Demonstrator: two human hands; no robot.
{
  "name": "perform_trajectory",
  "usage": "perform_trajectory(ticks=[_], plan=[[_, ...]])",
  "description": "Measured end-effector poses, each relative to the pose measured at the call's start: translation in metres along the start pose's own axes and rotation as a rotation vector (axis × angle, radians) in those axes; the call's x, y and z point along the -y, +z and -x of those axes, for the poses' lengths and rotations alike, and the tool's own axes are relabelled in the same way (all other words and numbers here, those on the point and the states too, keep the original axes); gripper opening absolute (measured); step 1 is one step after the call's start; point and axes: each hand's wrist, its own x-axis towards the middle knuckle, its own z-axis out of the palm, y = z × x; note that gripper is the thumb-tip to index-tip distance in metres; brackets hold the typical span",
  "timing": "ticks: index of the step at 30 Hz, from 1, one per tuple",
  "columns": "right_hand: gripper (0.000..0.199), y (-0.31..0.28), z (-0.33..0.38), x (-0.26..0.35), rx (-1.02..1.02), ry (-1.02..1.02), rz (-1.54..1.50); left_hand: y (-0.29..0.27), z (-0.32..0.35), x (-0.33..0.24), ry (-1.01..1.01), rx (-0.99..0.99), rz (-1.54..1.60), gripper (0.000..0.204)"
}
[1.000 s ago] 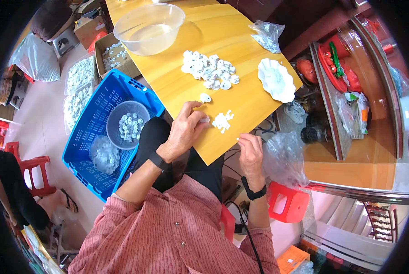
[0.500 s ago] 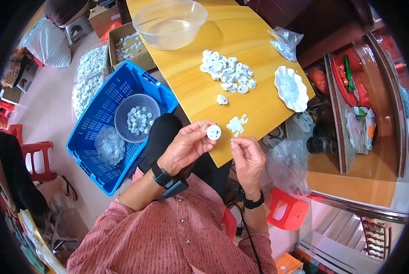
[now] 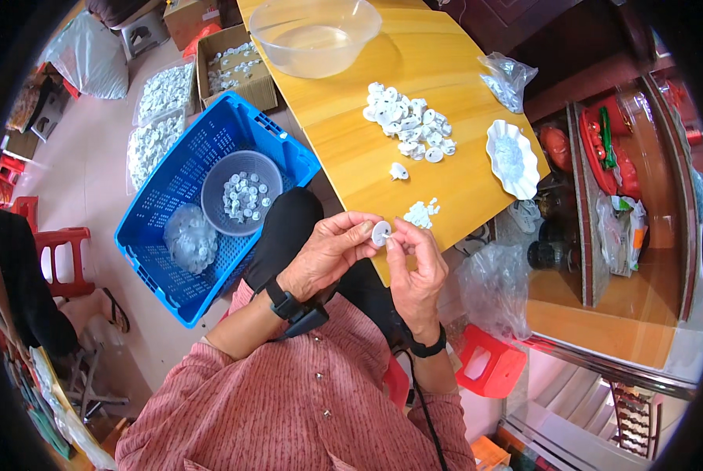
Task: Sorting and inspecting white plastic hardware components on a wooden table into different containers.
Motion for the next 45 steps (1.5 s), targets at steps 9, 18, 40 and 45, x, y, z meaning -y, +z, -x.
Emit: perform_trajectory(ticks=[9,18,40,45], plan=[[0.027,0.001,0.001,0.002,0.035,-0.08,0.097,-0.006,0.003,-0.001,-0.003,0.002,-0.081,0.024],[0.028,-0.002,0.002,0.001,0.081,-0.164,0.162,0.002,0.008,-0.002,0.009,-0.063,-0.239,0.024],[0.027,-0.001,0.002,0.002,0.085,-0.085,0.104,0.007,0.01,-0.006,0.091,-0.159,-0.545,0.026],[0.027,0.003,0.002,0.0,0.093,-0.076,0.107,0.005,0.01,-0.006,0.084,-0.17,-0.536,0.025]])
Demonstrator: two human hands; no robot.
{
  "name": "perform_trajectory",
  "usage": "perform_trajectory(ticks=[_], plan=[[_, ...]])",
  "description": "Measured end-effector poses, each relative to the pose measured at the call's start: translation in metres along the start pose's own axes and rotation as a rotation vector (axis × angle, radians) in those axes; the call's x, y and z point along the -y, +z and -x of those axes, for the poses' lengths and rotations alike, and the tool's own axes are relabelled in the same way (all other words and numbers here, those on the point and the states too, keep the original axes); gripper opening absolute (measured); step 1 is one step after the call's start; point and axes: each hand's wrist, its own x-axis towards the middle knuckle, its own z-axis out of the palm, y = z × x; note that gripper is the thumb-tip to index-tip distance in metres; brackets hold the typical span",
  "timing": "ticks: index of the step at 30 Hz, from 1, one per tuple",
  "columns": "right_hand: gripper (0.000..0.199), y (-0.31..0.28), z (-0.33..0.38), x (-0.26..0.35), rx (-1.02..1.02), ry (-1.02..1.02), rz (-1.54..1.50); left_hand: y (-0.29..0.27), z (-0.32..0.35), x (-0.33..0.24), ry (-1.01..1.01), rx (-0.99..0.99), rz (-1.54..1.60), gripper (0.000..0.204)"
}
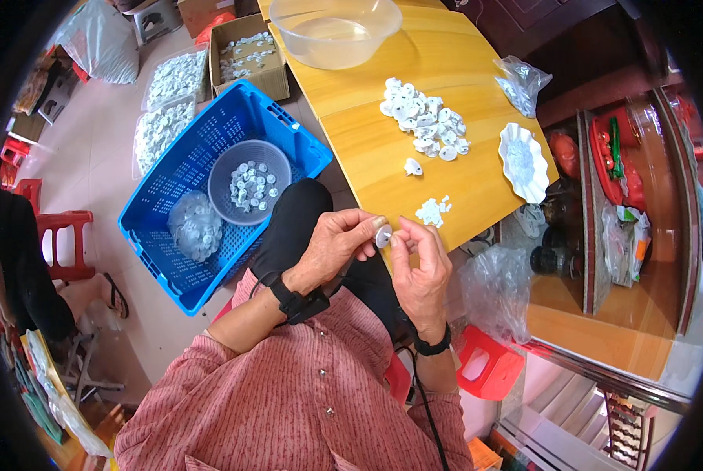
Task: Sorting and inspecting white plastic hardware components on a wooden table into different containers.
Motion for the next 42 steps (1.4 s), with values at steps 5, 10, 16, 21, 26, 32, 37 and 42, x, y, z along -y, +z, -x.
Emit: perform_trajectory(ticks=[5,10,16,21,26,32,37,42], plan=[[0.026,0.004,0.0,0.002,-0.004,-0.013,0.006,-0.001,0.001,-0.001,-0.009,-0.021,0.004,0.025],[0.027,0.004,0.0,0.003,-0.019,-0.017,0.009,0.0,0.001,-0.001,-0.006,-0.023,-0.015,0.025],[0.024,0.011,0.004,0.003,-0.042,0.001,0.006,0.002,0.002,-0.002,0.006,-0.018,-0.058,0.024],[0.021,0.014,0.004,-0.001,-0.063,-0.05,0.071,0.002,0.005,-0.003,0.005,-0.023,-0.092,0.023],[0.018,0.012,0.004,0.002,-0.068,0.0,0.05,0.004,0.006,-0.006,0.004,-0.023,-0.088,0.022],[0.016,0.01,0.009,-0.003,-0.088,0.24,-0.264,-0.002,0.003,-0.003,-0.022,0.007,-0.008,0.024],[0.019,0.012,0.009,-0.005,-0.072,0.256,-0.328,-0.002,0.005,-0.005,-0.024,0.004,-0.022,0.023],[0.021,0.011,0.005,0.002,-0.052,0.217,-0.167,-0.004,0.006,-0.007,0.004,-0.014,-0.073,0.023]])
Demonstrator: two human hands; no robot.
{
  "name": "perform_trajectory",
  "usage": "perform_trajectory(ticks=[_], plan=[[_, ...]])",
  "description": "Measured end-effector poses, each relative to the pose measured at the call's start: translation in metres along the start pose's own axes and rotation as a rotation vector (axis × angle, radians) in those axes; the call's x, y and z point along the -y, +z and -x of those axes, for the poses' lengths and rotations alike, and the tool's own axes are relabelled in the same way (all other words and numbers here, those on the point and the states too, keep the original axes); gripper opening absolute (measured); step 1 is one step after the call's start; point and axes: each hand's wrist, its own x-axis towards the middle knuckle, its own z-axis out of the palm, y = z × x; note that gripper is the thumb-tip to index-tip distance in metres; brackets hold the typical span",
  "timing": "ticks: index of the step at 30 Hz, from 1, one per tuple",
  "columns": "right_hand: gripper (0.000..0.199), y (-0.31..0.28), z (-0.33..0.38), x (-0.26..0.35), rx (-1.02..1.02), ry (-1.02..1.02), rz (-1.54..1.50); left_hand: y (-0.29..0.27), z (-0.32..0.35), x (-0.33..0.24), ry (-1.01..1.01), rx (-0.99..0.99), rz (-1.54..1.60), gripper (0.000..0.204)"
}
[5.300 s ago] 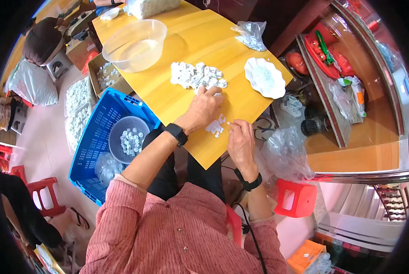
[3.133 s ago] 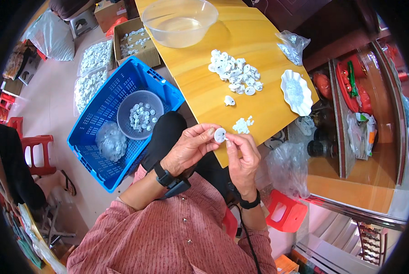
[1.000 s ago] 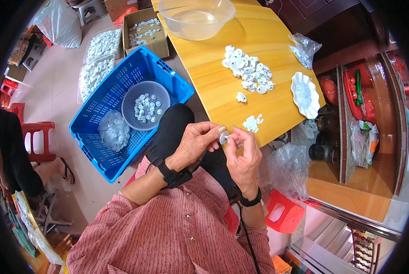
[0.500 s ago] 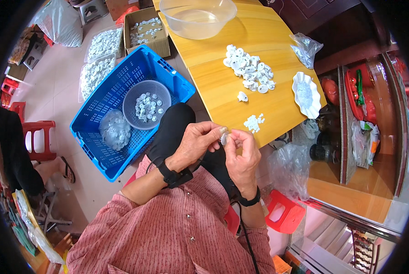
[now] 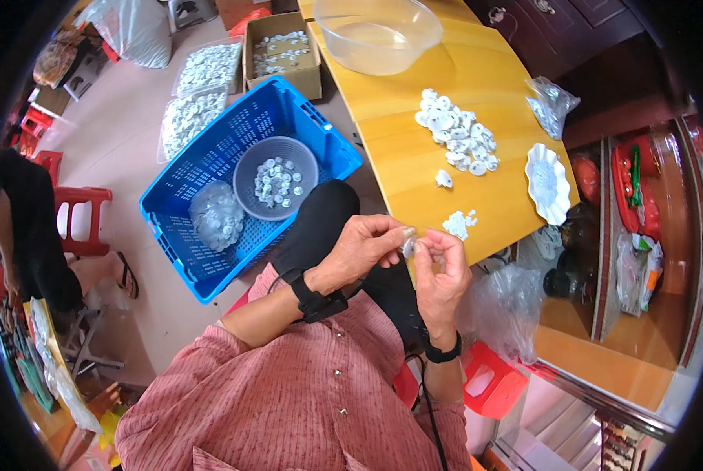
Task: Sorting and inspecting white plastic hardware components on a wooden table into different containers.
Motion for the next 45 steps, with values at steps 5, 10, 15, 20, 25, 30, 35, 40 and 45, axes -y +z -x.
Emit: perform_trajectory(ticks=[5,10,15,20,25,30,35,40,45], plan=[[0.018,-0.005,0.001,-0.015,-0.026,0.003,0.048,-0.025,-0.007,-0.01,0.015,-0.134,-0.053,0.022],[0.016,-0.025,0.0,-0.03,-0.106,0.035,0.121,-0.107,-0.022,-0.009,0.056,-0.461,-0.149,0.023],[0.016,-0.04,0.007,-0.049,-0.159,0.08,0.143,-0.165,-0.028,-0.006,0.053,-0.767,-0.295,0.036],[0.012,-0.043,0.008,-0.065,-0.147,0.067,0.155,-0.117,-0.041,-0.016,0.271,-0.602,-0.451,0.026],[0.014,-0.04,0.004,-0.065,-0.141,-0.043,0.384,-0.033,-0.056,-0.025,0.518,-0.381,-0.666,0.019],[0.015,-0.039,0.007,-0.058,-0.12,-0.186,0.58,0.007,-0.086,-0.02,0.693,-0.277,-0.867,0.019],[0.016,-0.037,0.012,-0.058,-0.083,-0.277,0.678,0.023,-0.108,-0.009,0.738,-0.316,-1.042,0.026],[0.022,-0.039,0.018,-0.06,-0.088,-0.263,0.671,0.038,-0.111,-0.007,0.664,-0.227,-1.212,0.031],[0.033,-0.039,0.024,-0.051,-0.02,-0.279,0.775,0.037,-0.108,-0.007,0.678,-0.239,-1.184,0.03]])
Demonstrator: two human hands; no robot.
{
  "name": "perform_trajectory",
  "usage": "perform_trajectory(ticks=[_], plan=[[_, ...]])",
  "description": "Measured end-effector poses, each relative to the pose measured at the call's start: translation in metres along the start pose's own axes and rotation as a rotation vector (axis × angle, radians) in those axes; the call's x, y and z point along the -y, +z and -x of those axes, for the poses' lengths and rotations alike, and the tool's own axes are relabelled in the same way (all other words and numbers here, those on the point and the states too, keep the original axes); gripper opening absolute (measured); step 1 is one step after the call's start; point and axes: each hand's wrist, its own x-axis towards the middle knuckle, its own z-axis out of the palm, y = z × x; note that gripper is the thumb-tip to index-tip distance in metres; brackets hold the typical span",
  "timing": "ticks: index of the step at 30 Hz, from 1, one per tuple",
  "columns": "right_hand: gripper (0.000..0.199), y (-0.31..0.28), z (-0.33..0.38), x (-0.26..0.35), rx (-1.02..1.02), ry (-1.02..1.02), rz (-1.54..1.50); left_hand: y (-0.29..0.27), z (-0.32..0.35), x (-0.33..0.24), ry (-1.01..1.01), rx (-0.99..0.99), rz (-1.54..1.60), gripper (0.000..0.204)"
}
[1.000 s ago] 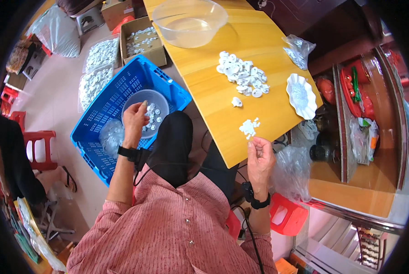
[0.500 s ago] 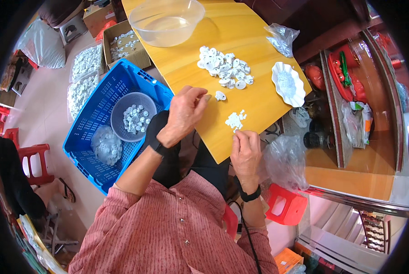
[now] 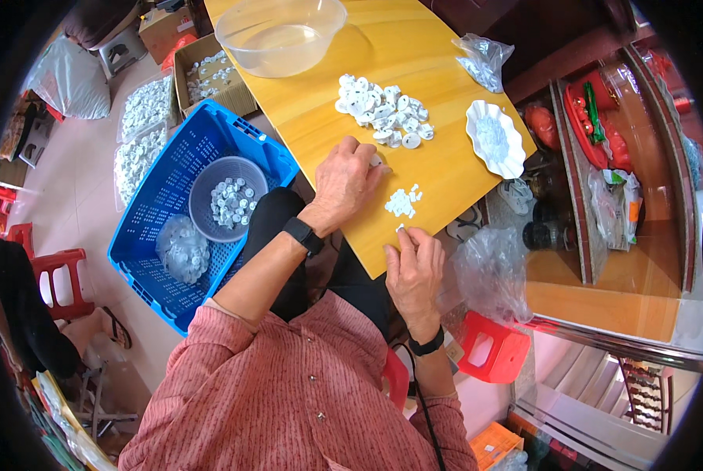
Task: Sorting and inspecting white plastic hardware components on a wooden table into different containers.
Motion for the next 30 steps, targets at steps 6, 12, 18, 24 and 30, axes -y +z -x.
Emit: perform_trajectory(ticks=[6,12,18,24,30], plan=[[0.055,-0.007,0.007,0.022,0.069,-0.064,-0.016,-0.003,0.01,0.008,0.001,-0.032,0.078,0.029],[0.038,0.007,0.015,0.039,-0.008,-0.103,-0.067,-0.018,0.022,0.005,-0.091,-0.065,0.344,0.028],[0.019,0.012,0.014,0.046,-0.09,-0.111,-0.136,-0.034,0.044,0.016,-0.383,0.012,0.922,0.031],[0.009,0.005,0.005,0.039,-0.03,0.365,-0.761,-0.049,0.067,0.015,-0.535,0.145,1.225,0.032],[0.005,0.001,-0.011,0.03,-0.034,0.512,-0.949,-0.042,0.085,0.013,-0.522,0.202,1.328,0.029]])
